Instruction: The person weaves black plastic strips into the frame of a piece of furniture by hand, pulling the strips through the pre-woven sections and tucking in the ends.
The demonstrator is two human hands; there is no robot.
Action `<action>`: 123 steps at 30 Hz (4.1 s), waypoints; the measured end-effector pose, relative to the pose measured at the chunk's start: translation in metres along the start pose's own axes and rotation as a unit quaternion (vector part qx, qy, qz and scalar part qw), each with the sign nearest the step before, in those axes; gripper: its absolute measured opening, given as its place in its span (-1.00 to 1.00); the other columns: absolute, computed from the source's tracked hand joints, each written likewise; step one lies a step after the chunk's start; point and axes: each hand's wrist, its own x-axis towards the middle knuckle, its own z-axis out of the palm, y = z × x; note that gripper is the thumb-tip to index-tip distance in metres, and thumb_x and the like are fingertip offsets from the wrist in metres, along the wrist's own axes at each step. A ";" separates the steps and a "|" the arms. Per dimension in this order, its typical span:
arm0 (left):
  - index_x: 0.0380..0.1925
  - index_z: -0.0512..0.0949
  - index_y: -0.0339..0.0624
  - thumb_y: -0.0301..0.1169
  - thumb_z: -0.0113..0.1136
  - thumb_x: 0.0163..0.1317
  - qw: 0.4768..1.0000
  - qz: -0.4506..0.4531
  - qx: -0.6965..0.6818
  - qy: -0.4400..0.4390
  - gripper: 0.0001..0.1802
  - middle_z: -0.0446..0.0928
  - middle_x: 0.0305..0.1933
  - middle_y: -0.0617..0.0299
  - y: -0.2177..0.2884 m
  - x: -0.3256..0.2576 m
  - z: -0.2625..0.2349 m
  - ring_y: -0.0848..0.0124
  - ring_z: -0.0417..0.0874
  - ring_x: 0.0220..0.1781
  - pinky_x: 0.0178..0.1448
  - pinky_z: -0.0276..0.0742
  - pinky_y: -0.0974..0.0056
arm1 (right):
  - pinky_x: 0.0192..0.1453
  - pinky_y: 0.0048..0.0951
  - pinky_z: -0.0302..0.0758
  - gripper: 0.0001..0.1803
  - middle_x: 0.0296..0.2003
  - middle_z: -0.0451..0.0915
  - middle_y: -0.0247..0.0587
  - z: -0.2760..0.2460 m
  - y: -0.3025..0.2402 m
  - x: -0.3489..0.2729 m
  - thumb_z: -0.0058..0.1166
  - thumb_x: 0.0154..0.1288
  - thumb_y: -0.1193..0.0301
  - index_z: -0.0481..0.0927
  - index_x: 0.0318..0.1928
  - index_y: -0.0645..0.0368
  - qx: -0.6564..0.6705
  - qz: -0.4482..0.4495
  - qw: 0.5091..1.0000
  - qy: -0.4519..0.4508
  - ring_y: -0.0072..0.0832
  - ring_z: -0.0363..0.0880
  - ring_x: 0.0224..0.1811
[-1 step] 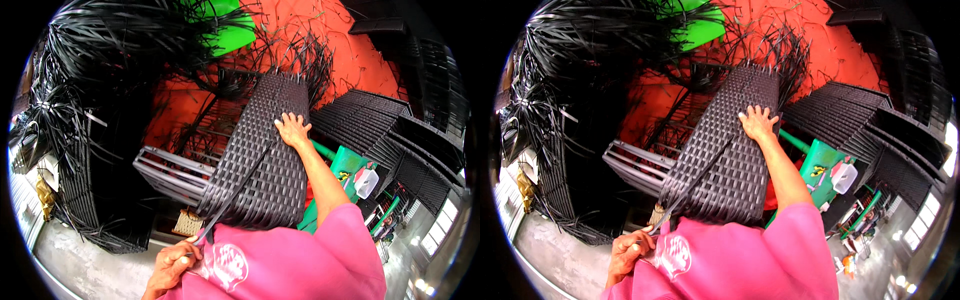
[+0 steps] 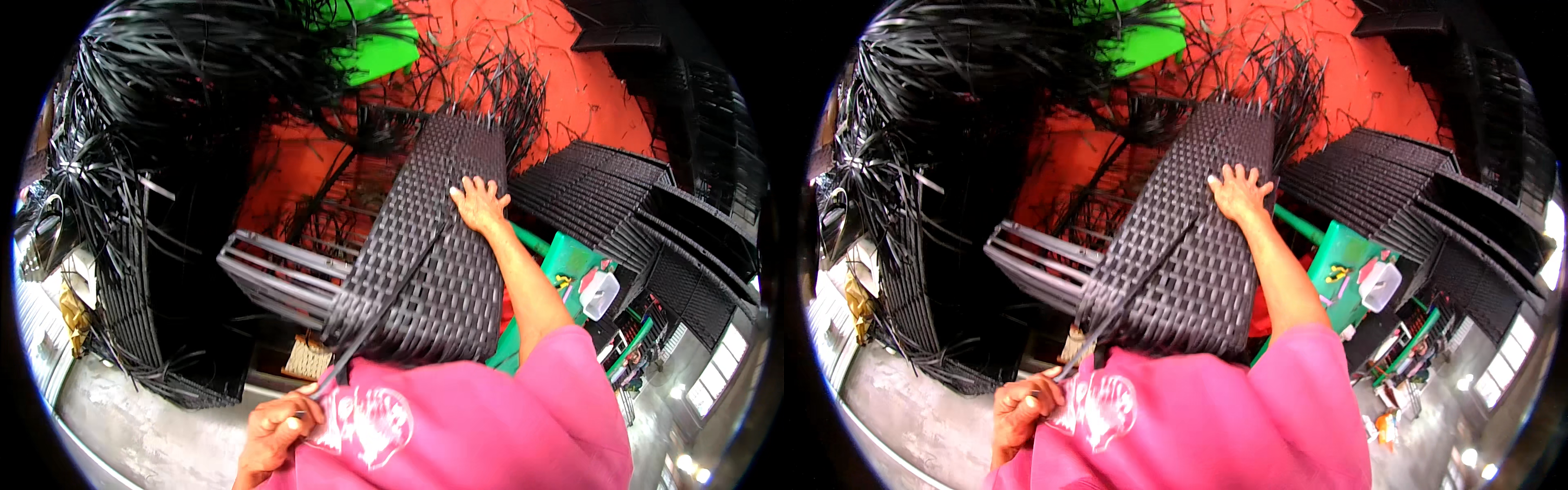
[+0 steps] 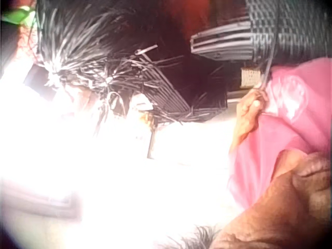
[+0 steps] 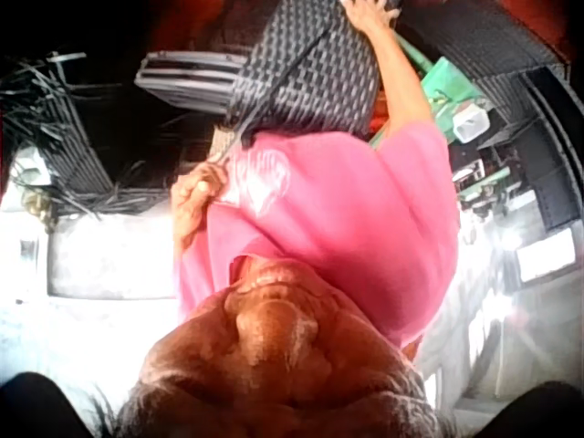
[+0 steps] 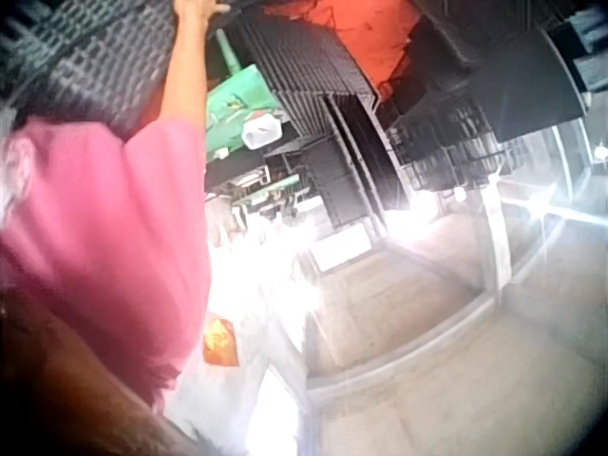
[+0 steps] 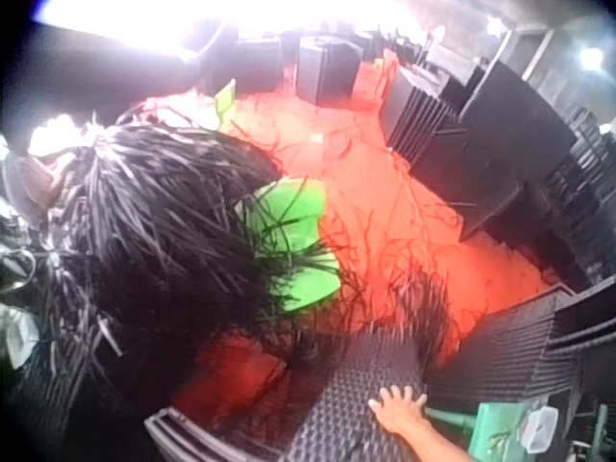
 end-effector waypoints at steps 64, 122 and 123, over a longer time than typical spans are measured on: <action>-0.33 0.48 -0.31 -0.42 -0.08 0.38 0.931 -0.328 -0.116 -0.113 -0.80 0.54 -0.61 0.16 -0.077 0.242 0.082 0.54 0.44 -0.75 -0.76 0.25 0.48 | 0.06 -0.36 0.52 -0.74 -0.16 0.65 -0.02 -0.020 -0.006 -0.065 -0.05 0.20 0.60 0.59 -0.10 0.32 0.290 -0.302 0.898 0.137 -0.25 0.65 -0.10; -0.47 0.50 -0.29 -0.34 -0.03 0.40 0.990 -0.086 0.052 -0.094 -0.71 0.36 -0.78 0.22 -0.101 0.261 0.101 0.41 0.33 -0.79 -0.69 0.24 0.28 | 0.15 -0.31 0.34 -0.83 -0.13 0.59 -0.19 -0.017 0.001 -0.050 0.21 0.01 0.51 0.60 -0.31 0.20 0.256 -0.173 0.946 0.100 -0.25 0.46 0.02; -0.42 0.49 -0.29 -0.34 -0.06 0.41 0.977 -0.181 -0.040 -0.104 -0.71 0.35 -0.77 0.25 -0.095 0.262 0.100 0.46 0.30 -0.79 -0.70 0.20 0.31 | 0.17 -0.30 0.32 -0.82 -0.11 0.59 -0.21 -0.016 0.001 -0.050 0.21 0.02 0.49 0.61 -0.29 0.18 0.241 -0.174 0.951 0.092 -0.25 0.44 0.05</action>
